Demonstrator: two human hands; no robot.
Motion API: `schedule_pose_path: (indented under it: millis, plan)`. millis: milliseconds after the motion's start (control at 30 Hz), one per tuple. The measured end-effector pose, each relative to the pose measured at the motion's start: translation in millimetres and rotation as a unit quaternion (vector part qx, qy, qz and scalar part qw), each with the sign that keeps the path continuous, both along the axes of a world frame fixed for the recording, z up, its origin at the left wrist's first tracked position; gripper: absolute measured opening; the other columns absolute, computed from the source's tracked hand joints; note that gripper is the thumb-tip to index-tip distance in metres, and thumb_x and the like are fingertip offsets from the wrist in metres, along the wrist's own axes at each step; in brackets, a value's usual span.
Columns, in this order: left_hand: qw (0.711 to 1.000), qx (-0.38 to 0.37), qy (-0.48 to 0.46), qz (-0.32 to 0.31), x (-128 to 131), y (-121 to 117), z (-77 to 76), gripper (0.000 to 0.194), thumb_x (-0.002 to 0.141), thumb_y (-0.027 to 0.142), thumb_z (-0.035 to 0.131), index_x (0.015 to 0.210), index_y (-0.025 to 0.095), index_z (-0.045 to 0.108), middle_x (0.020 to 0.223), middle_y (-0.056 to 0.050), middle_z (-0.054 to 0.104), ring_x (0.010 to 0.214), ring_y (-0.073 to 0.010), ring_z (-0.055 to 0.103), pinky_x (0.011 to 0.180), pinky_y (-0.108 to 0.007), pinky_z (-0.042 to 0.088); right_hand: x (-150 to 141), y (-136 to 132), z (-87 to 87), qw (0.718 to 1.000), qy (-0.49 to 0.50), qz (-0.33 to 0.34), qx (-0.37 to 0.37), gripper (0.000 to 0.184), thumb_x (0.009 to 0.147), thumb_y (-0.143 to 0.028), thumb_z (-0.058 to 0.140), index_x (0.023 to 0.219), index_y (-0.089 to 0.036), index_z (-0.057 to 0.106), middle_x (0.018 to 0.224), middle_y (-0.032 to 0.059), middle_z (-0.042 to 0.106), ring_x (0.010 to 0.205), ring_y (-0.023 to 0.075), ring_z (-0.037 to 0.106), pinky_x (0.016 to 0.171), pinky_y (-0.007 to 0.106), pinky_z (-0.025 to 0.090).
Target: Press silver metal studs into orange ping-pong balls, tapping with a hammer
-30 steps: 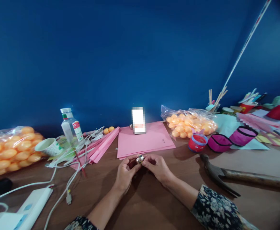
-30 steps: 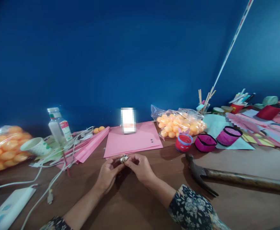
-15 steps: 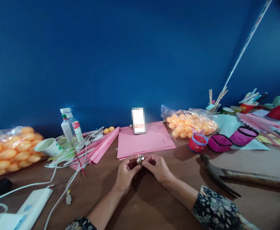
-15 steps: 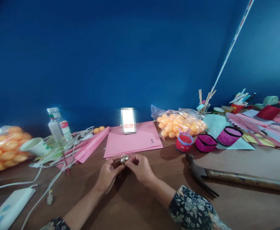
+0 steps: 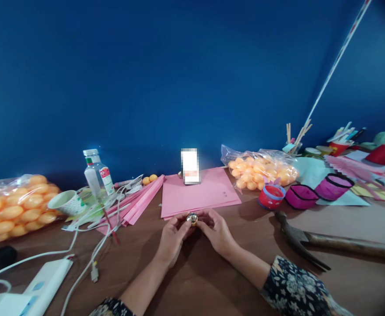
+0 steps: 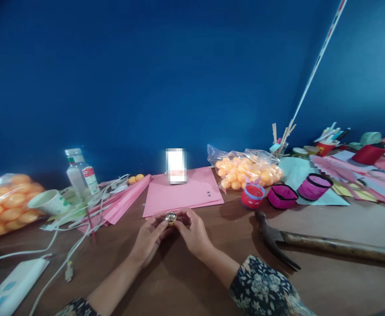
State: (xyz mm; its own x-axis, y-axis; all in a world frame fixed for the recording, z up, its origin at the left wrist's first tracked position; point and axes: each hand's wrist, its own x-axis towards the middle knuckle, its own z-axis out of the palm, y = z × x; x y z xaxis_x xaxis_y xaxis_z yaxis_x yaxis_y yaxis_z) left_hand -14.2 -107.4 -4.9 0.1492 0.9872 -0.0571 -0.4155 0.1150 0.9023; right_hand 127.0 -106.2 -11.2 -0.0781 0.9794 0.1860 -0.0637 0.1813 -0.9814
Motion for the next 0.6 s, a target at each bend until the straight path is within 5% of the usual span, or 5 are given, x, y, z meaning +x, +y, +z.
schedule_pose_path:
  millis: [367,600]
  plan:
    - [1.000,-0.021,0.006,0.010,-0.7,0.1,-0.5,0.022,0.071,0.025,0.064,0.092,0.018,0.058,0.089,-0.003,0.063,0.081,-0.0142,0.060,0.074,-0.030,0.051,3.0,-8.6,9.4,0.970,-0.169,-0.014,0.176,0.027,0.082,-0.014,0.047,0.105,-0.023,0.060,0.104,0.0064,0.061,0.098,0.0171,0.055,0.087,0.031,0.044]
    - [0.999,-0.024,0.033,-0.025,1.6,-4.5,7.3,0.026,0.072,0.030,0.063,0.095,0.017,0.061,0.095,-0.005,0.064,0.087,-0.0157,0.059,0.074,-0.027,0.050,4.2,-8.8,13.4,0.977,-0.156,-0.007,0.147,0.039,0.070,-0.008,0.059,0.106,-0.025,0.059,0.103,0.0049,0.060,0.096,0.0192,0.054,0.087,0.033,0.043]
